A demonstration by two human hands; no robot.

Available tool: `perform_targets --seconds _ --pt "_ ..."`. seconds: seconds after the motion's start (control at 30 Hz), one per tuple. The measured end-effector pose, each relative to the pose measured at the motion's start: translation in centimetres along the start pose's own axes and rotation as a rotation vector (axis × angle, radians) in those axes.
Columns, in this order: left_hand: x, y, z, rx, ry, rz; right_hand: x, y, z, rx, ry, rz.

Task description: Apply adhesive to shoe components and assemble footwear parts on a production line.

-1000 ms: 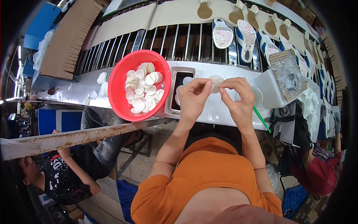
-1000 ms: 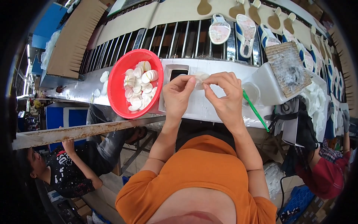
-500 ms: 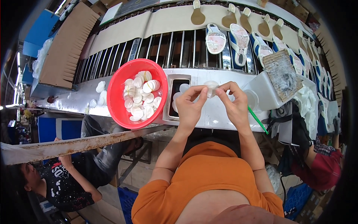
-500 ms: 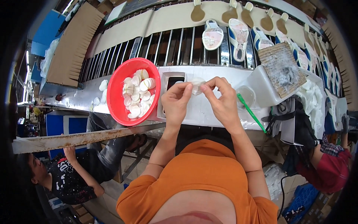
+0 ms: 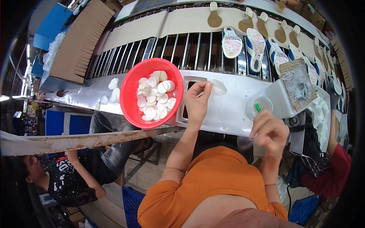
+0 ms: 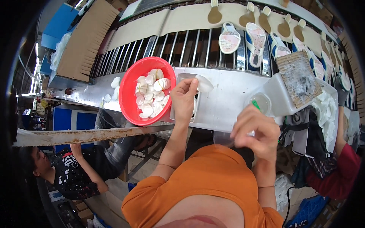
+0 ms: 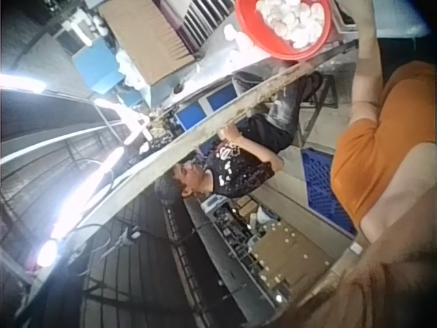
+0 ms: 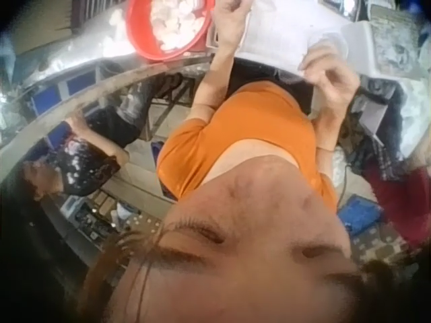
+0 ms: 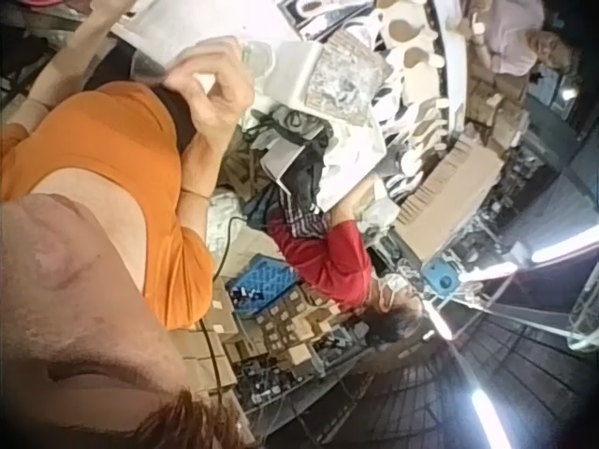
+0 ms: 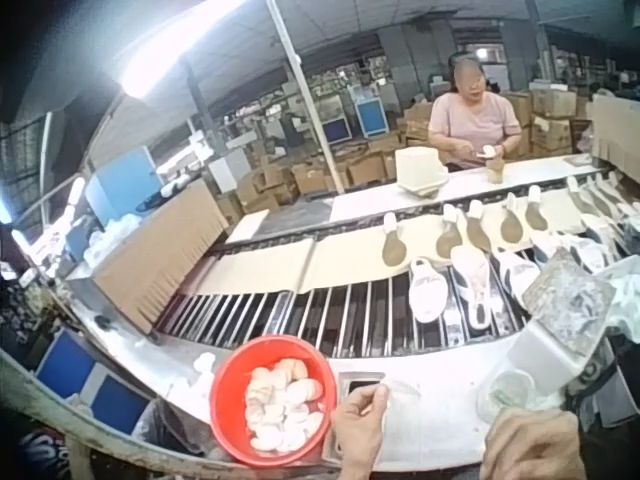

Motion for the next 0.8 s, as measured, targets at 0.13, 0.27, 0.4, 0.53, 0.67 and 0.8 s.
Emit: perform_targets --seconds 0.13,0.27,0.4,0.53,0.67,0.8 --pt "-0.7 0.8 -0.3 -0.023 0.0 0.052 -0.1 1.6 1.8 -0.508 -0.38 0.158" --pt "-1.7 1.6 -0.2 0.084 0.003 0.043 -0.9 4.3 0.9 -0.389 -0.056 0.547" --pt "-2.3 2.7 0.0 0.119 -0.053 0.129 2.0 4.3 0.8 -0.605 0.115 0.289" --pt "-3.0 3.5 -1.1 0.161 -0.074 0.179 3.4 7.7 2.9 -0.544 0.044 0.199" --pt "-2.3 4.9 -5.7 -0.042 0.194 0.258 3.2 10.9 4.4 -0.31 0.104 0.356" --pt "-2.4 6.2 -9.6 -0.055 0.368 0.367 0.7 15.3 7.6 -0.318 -0.01 0.357"
Point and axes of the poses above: each hand's wrist, its own x-axis towards the middle knuckle, its own z-axis out of the palm, y = z × x, the point moved 5 cm from there along x, towards the middle knuckle, and after that the axes turned 15 degrees about -z, right-handed, at the moved point
